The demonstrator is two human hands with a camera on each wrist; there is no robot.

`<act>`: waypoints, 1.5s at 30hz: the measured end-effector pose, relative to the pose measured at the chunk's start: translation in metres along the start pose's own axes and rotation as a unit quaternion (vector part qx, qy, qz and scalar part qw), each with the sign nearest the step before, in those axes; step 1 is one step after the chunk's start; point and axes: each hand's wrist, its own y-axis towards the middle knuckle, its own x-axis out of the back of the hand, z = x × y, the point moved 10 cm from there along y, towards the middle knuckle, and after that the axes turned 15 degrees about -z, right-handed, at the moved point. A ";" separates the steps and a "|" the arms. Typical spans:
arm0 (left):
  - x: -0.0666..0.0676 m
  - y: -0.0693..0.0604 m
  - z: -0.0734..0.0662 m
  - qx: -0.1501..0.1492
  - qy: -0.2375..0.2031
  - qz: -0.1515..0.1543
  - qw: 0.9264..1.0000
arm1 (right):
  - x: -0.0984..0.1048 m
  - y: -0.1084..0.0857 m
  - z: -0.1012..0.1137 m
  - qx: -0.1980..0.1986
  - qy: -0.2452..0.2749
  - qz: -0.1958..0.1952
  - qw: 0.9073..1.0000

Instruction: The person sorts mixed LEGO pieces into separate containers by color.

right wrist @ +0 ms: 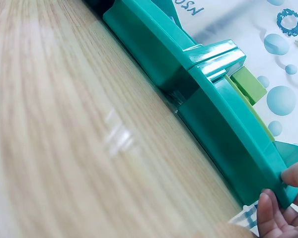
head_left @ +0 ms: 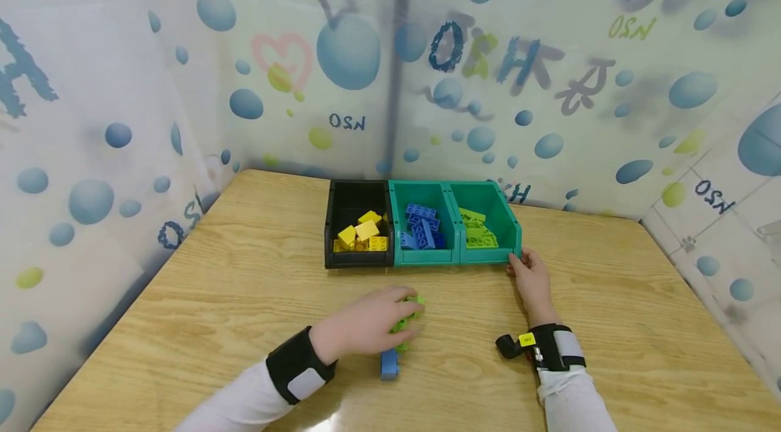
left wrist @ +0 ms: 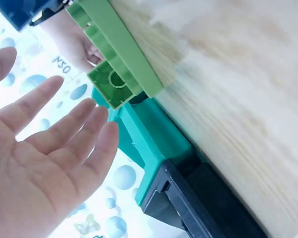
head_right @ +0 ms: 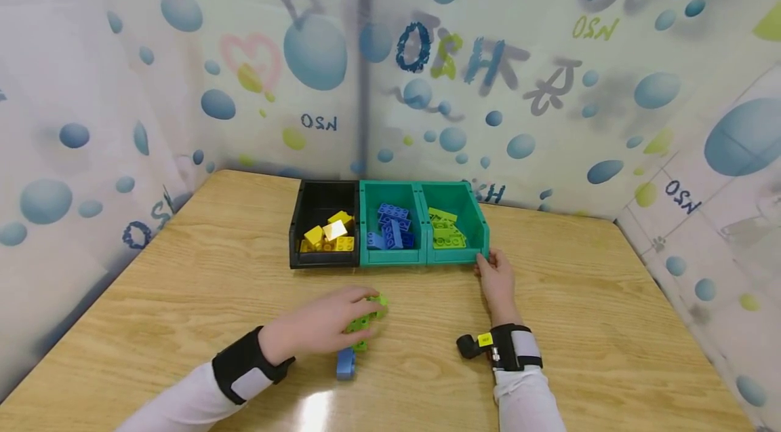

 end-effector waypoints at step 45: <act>-0.012 -0.033 -0.018 -0.015 -0.032 0.088 0.996 | 0.000 -0.001 0.002 0.004 0.002 0.000 1.000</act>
